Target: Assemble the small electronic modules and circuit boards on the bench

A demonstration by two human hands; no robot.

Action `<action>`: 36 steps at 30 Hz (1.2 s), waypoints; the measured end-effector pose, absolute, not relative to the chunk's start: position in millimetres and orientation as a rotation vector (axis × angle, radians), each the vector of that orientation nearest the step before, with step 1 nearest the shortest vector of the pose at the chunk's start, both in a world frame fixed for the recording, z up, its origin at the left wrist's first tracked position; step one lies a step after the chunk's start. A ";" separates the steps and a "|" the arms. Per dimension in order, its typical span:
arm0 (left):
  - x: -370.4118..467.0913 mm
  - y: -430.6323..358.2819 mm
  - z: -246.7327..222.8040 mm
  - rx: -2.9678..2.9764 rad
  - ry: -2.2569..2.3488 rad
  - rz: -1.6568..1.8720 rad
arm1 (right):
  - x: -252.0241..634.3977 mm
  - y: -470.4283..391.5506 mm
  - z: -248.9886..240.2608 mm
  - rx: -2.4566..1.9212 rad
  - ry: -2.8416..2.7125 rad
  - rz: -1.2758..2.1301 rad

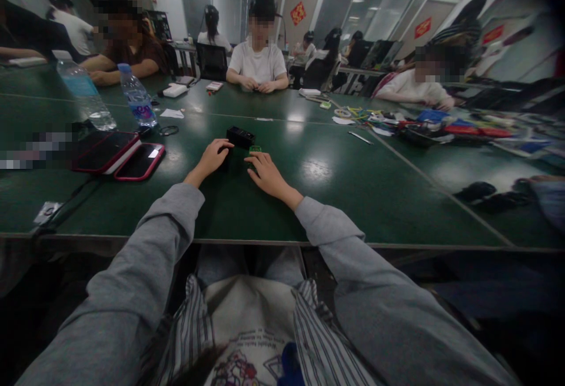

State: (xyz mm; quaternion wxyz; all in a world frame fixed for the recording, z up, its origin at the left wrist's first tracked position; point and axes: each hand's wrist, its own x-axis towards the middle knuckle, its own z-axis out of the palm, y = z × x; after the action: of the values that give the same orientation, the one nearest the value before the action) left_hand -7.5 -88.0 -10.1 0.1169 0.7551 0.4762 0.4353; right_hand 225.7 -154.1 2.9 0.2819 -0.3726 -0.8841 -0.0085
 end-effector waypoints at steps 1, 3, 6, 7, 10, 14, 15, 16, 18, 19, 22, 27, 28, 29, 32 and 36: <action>-7.4 -88.0 -9.9 2.214 1.392 1.275 | 225.7 -154.3 3.2 -1.001 -2.370 -0.027; -7.3 -88.2 -9.7 2.222 1.386 1.278 | 225.8 -155.0 4.1 -1.006 -2.373 -0.035; -7.1 -88.8 -9.1 2.228 1.376 1.278 | 226.0 -156.3 5.8 -1.011 -2.380 -0.039; -7.0 -89.1 -8.7 2.227 1.377 1.274 | 226.1 -156.6 6.2 -1.011 -2.382 -0.037; -6.4 -90.3 -7.4 2.228 1.396 1.262 | 226.1 -157.1 6.5 -1.014 -2.381 -0.023; -6.2 -91.5 -6.2 2.232 1.420 1.248 | 226.1 -156.6 5.6 -1.020 -2.379 -0.012; -6.2 -91.6 -6.2 2.233 1.420 1.246 | 226.1 -156.4 5.4 -1.021 -2.380 -0.010; -6.3 -91.7 -6.2 2.235 1.417 1.247 | 226.2 -156.2 5.2 -1.021 -2.381 -0.008; -6.5 -91.6 -6.3 2.240 1.406 1.252 | 226.5 -156.0 5.0 -1.018 -2.381 -0.003; -6.6 -91.6 -6.4 2.241 1.402 1.253 | 226.6 -156.0 4.9 -1.016 -2.379 0.001; -6.5 -92.0 -5.9 2.226 1.403 1.249 | 227.0 -156.3 5.1 -1.011 -2.377 0.008; -5.9 -92.7 -4.8 2.212 1.404 1.240 | 227.1 -156.7 5.8 -1.013 -2.382 0.007; -5.9 -92.5 -4.8 2.211 1.407 1.239 | 227.1 -156.6 5.7 -1.012 -2.384 0.007; -5.9 -92.1 -5.0 2.211 1.408 1.237 | 227.1 -156.3 5.6 -1.010 -2.384 0.007; -6.2 -90.6 -6.0 2.217 1.405 1.233 | 227.0 -155.3 4.7 -1.002 -2.381 0.004; -6.8 -89.2 -7.1 2.220 1.394 1.248 | 227.0 -155.0 4.0 -0.990 -2.376 0.003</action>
State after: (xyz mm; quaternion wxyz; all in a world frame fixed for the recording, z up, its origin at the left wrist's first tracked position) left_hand -6.8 -89.2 -7.1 0.1189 0.7592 0.4768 0.4267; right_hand 227.0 -155.0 4.0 0.2799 -0.3693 -0.8861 0.0010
